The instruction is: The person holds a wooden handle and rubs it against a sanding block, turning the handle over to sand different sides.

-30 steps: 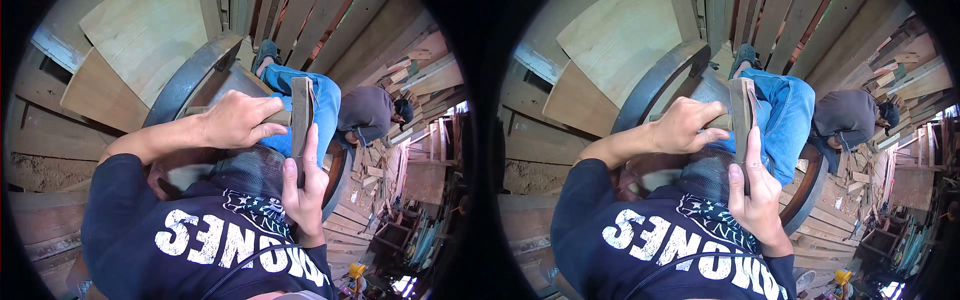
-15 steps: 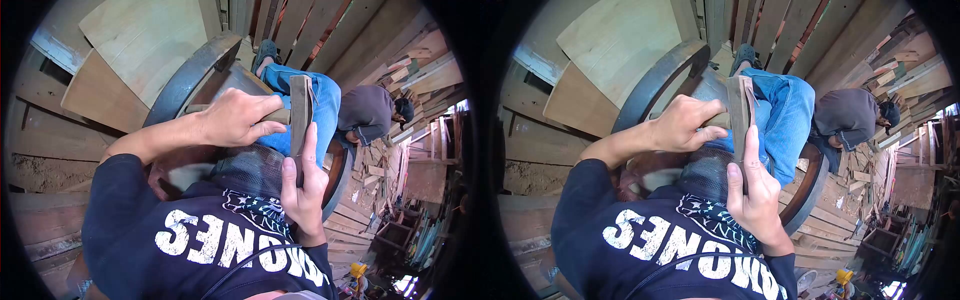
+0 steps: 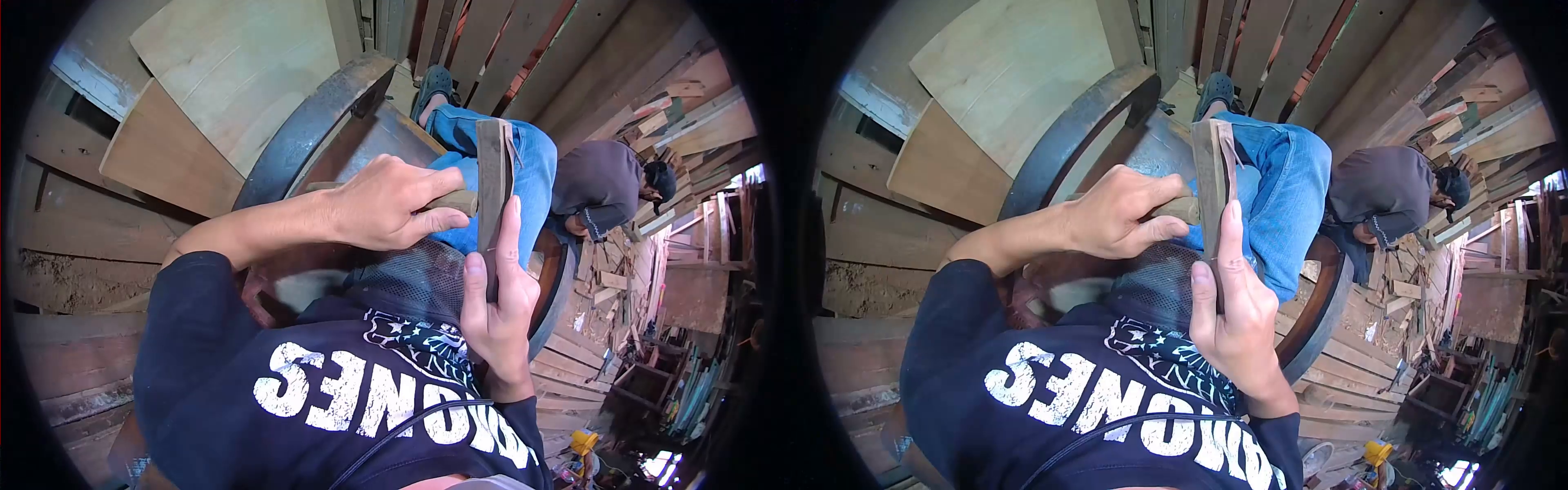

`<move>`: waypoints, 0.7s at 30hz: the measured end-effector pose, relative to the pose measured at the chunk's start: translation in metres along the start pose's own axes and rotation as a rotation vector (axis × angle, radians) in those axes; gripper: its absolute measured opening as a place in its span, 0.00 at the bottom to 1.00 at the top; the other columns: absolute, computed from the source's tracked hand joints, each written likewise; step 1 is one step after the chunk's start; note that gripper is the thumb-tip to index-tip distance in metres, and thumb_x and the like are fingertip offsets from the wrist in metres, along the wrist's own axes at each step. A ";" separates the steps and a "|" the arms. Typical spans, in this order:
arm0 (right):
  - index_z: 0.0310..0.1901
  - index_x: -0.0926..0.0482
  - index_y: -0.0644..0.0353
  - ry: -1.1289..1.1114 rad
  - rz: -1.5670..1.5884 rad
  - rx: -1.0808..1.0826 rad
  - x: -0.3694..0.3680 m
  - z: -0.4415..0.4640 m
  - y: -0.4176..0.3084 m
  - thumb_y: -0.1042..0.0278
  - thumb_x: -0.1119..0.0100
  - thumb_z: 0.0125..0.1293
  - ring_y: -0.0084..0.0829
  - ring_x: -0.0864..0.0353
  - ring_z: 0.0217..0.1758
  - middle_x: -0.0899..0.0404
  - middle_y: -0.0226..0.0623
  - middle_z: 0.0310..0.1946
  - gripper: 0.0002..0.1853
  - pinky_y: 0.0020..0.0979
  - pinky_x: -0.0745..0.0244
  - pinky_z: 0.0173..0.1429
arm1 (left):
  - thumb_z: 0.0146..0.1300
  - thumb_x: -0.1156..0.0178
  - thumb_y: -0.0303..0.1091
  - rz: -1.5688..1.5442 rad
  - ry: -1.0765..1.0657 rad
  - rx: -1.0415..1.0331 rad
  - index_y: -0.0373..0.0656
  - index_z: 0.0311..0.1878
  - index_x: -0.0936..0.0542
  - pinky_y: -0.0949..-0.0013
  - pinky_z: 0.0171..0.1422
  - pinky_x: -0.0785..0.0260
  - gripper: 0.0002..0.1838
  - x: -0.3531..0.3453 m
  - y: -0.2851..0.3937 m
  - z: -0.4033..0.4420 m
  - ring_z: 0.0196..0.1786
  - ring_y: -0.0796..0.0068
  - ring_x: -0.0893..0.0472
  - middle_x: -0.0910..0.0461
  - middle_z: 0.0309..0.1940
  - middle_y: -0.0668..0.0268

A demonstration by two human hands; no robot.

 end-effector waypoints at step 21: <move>0.73 0.42 0.75 0.062 -0.094 0.126 0.010 -0.004 0.009 0.80 0.48 0.68 0.22 0.27 0.23 0.22 0.41 0.26 0.32 0.26 0.31 0.32 | 0.77 0.51 0.46 -0.379 -0.006 -0.026 0.35 0.42 0.27 0.63 0.31 0.34 0.20 0.000 -0.003 -0.004 0.25 0.58 0.26 0.28 0.26 0.58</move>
Point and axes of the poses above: each hand's wrist, its own z-axis towards the middle knuckle, its own x-axis out of the back of the hand, y = z × x, the point moved 4 cm from there along z, towards the middle knuckle
